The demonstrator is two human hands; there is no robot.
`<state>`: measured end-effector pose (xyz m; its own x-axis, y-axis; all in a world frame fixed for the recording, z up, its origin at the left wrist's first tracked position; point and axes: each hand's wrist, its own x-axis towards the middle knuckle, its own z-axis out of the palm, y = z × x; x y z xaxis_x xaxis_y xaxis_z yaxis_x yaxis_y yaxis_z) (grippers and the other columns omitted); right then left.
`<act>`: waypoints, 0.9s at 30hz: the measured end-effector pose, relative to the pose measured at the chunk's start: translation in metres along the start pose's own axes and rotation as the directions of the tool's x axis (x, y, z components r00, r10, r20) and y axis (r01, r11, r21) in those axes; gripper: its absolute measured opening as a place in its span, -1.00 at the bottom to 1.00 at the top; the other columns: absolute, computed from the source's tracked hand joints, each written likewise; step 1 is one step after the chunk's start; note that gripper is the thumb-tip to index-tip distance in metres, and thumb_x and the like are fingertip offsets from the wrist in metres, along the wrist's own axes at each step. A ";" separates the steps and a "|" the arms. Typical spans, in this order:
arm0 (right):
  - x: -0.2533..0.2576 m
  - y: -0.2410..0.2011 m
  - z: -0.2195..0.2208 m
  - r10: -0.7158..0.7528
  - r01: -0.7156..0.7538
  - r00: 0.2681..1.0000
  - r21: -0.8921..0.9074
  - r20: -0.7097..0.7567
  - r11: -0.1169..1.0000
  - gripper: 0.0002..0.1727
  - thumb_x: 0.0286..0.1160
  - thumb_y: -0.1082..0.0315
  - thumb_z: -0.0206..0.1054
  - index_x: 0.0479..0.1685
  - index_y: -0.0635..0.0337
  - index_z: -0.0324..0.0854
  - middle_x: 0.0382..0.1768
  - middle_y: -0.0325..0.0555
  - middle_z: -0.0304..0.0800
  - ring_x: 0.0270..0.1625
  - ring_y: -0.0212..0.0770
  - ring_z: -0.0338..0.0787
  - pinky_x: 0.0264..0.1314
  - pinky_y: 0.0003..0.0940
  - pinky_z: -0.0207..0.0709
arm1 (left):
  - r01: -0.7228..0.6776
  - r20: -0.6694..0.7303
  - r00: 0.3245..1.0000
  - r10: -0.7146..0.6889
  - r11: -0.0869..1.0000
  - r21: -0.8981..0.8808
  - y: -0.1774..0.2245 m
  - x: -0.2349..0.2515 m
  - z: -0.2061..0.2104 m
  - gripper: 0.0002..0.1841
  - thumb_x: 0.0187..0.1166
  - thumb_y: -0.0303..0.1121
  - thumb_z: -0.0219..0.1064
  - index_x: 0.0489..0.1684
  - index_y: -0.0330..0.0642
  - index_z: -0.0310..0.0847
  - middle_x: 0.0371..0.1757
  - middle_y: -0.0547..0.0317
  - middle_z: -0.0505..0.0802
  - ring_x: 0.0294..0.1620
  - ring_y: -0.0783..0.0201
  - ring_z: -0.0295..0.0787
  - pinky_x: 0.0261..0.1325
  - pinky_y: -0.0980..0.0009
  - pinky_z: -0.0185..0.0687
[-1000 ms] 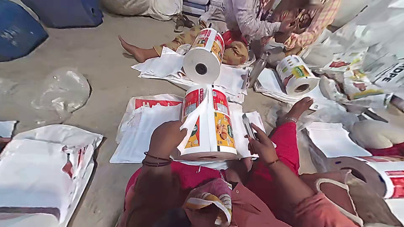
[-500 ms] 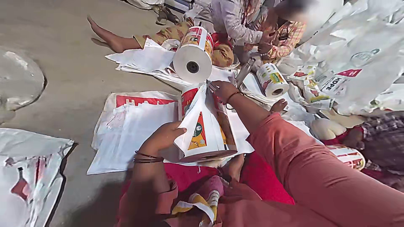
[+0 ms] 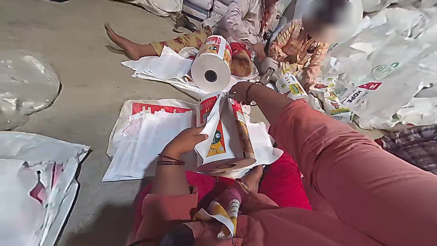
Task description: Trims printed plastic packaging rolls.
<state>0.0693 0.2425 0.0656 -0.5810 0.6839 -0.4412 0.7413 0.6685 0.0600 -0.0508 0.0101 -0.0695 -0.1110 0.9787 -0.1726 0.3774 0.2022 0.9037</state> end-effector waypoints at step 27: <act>0.016 0.010 0.028 0.084 -0.036 0.976 0.234 -0.200 0.971 -0.52 0.75 0.31 0.14 0.63 0.07 0.50 -0.04 0.16 0.82 -0.29 0.04 0.82 -0.13 0.09 0.71 | -0.102 -0.043 0.994 0.096 0.981 -0.165 -0.010 0.001 -0.002 -0.71 0.77 -0.34 0.21 0.28 -0.25 0.72 0.05 -0.03 0.88 0.09 0.20 0.82 0.30 0.04 0.66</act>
<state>0.0771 0.2523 0.0341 -0.5718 0.7824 -0.2470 0.8198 0.5563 -0.1357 -0.0565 0.0093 -0.0783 -0.1136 0.9912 -0.0681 0.2303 0.0930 0.9687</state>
